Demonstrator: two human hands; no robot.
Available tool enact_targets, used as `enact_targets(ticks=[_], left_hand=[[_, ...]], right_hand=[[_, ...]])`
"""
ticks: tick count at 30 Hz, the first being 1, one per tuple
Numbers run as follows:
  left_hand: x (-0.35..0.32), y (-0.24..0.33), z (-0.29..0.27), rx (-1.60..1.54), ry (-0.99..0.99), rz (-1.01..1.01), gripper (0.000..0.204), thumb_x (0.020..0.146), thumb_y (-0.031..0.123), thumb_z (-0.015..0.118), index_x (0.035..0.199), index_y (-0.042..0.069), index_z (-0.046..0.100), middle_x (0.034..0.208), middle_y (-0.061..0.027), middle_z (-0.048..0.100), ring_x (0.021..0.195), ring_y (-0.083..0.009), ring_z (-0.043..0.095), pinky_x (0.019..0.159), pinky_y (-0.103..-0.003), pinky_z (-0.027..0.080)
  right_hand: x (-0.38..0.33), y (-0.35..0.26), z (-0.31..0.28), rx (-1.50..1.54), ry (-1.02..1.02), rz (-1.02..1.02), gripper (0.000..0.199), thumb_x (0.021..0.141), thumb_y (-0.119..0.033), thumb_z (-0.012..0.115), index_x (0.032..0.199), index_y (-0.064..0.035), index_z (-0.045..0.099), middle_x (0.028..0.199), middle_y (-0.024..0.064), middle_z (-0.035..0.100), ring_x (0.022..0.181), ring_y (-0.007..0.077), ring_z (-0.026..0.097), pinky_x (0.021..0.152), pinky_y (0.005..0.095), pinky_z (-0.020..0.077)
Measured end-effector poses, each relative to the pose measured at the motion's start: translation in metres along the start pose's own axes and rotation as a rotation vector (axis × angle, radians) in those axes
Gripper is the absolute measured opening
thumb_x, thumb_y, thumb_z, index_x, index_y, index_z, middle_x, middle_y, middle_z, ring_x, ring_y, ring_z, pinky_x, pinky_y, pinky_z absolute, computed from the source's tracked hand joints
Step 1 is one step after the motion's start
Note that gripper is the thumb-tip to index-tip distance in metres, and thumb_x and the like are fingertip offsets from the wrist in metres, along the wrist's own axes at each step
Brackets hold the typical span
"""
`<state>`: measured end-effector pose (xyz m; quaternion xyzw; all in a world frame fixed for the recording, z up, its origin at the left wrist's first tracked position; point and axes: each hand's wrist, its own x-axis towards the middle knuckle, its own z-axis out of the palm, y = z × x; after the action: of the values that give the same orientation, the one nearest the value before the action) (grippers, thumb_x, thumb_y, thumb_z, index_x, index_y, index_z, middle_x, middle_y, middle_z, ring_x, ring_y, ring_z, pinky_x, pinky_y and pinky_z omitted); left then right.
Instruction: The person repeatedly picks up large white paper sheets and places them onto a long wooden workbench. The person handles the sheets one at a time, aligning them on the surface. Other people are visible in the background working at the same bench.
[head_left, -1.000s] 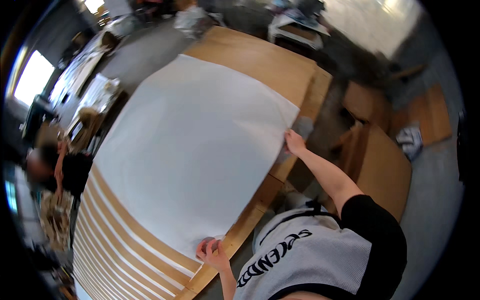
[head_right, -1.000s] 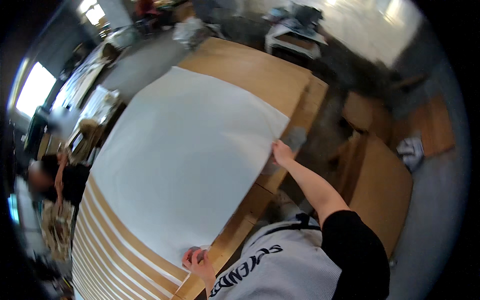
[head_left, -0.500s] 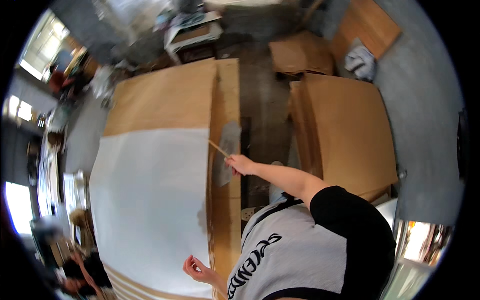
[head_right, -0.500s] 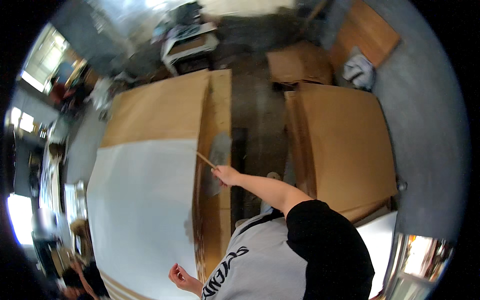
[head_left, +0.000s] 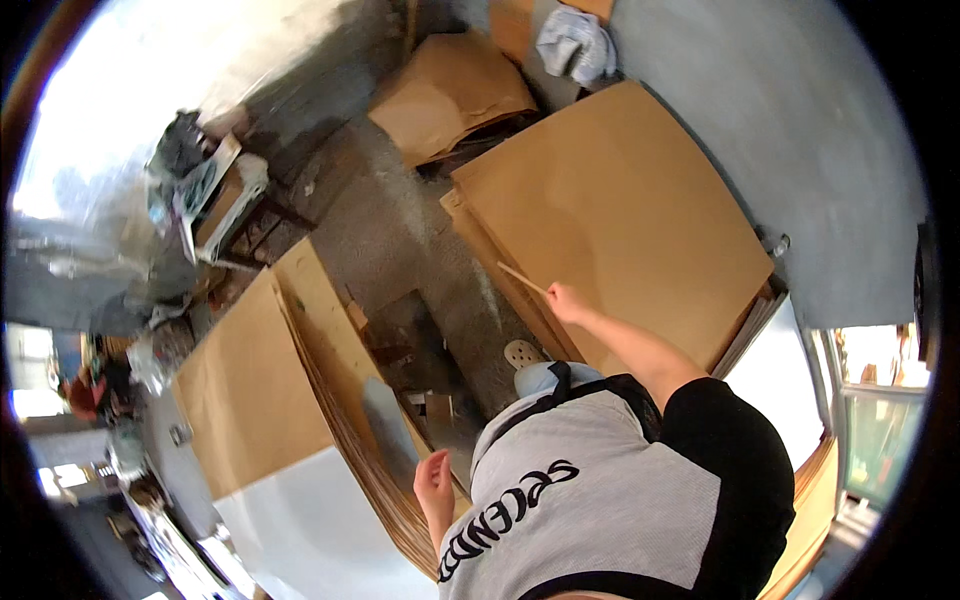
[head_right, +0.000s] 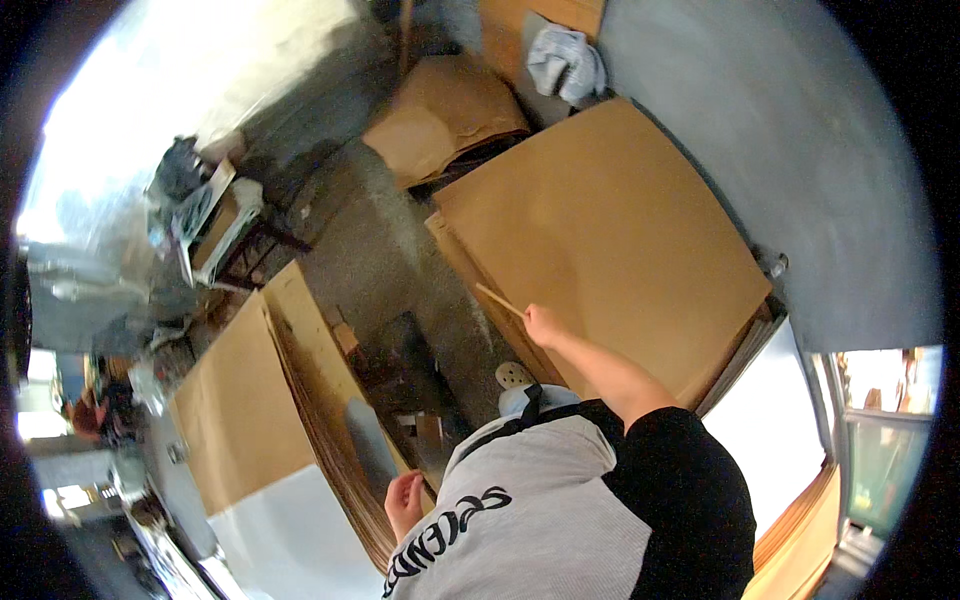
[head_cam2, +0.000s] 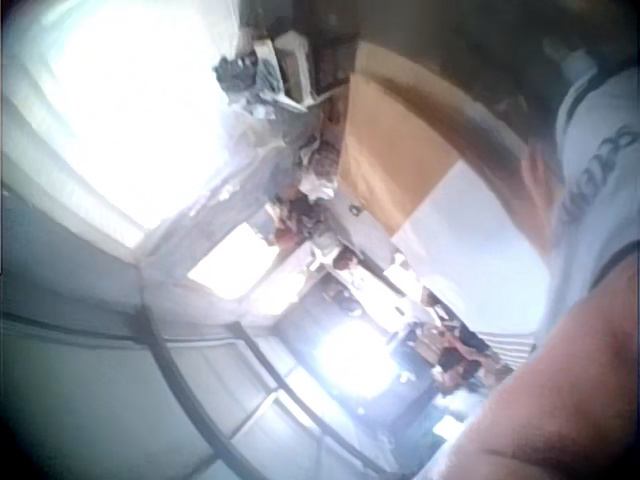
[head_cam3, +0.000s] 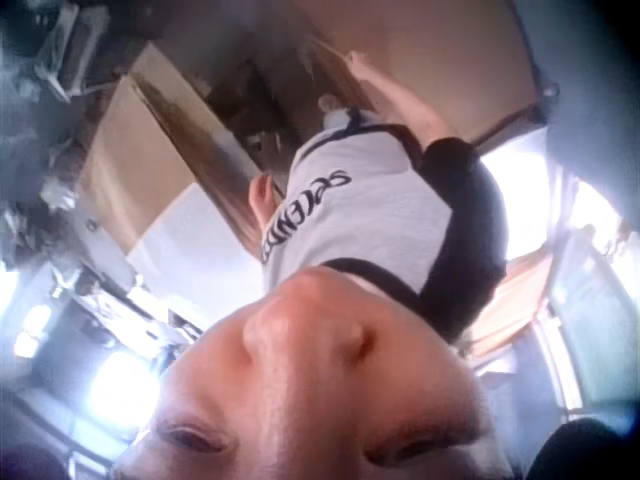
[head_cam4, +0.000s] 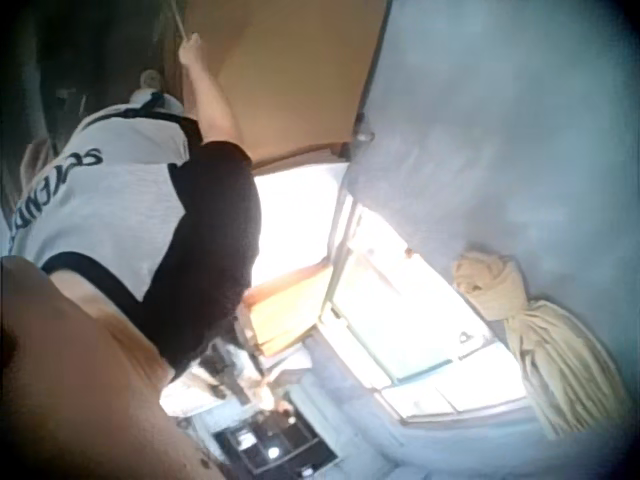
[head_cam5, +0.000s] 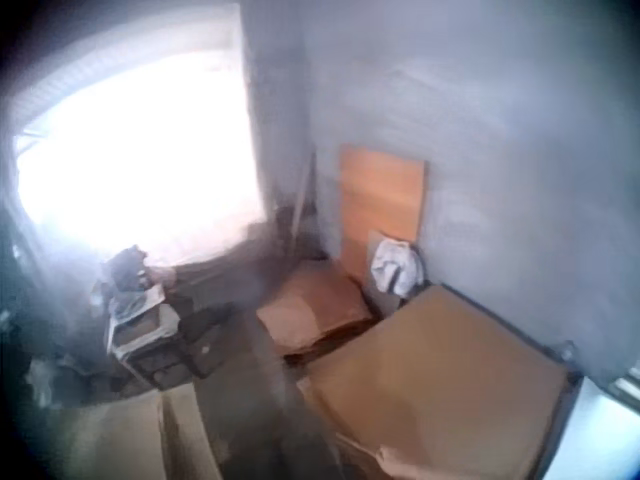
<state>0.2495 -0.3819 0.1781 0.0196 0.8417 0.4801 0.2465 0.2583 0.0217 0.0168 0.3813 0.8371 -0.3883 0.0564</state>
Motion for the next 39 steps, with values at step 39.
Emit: enact_targets(ticks=[39], left_hand=[[0.618, 0.227, 0.156, 0.314, -1.065, -0.154, 0.013, 0.084, 0.012, 0.051, 0.092, 0.004, 0.057, 0.08, -0.0046, 0.059, 0.07, -0.0095, 0.055, 0.062, -0.022, 0.045]], right_hand=[[0.195, -0.046, -0.183, 0.087, 0.471, 0.742, 0.026, 0.086, -0.018, 0.041, 0.105, -0.0237, 0.058, 0.062, 0.0091, 0.056, 0.053, 0.0238, 0.053, 0.05, 0.036, 0.0432]])
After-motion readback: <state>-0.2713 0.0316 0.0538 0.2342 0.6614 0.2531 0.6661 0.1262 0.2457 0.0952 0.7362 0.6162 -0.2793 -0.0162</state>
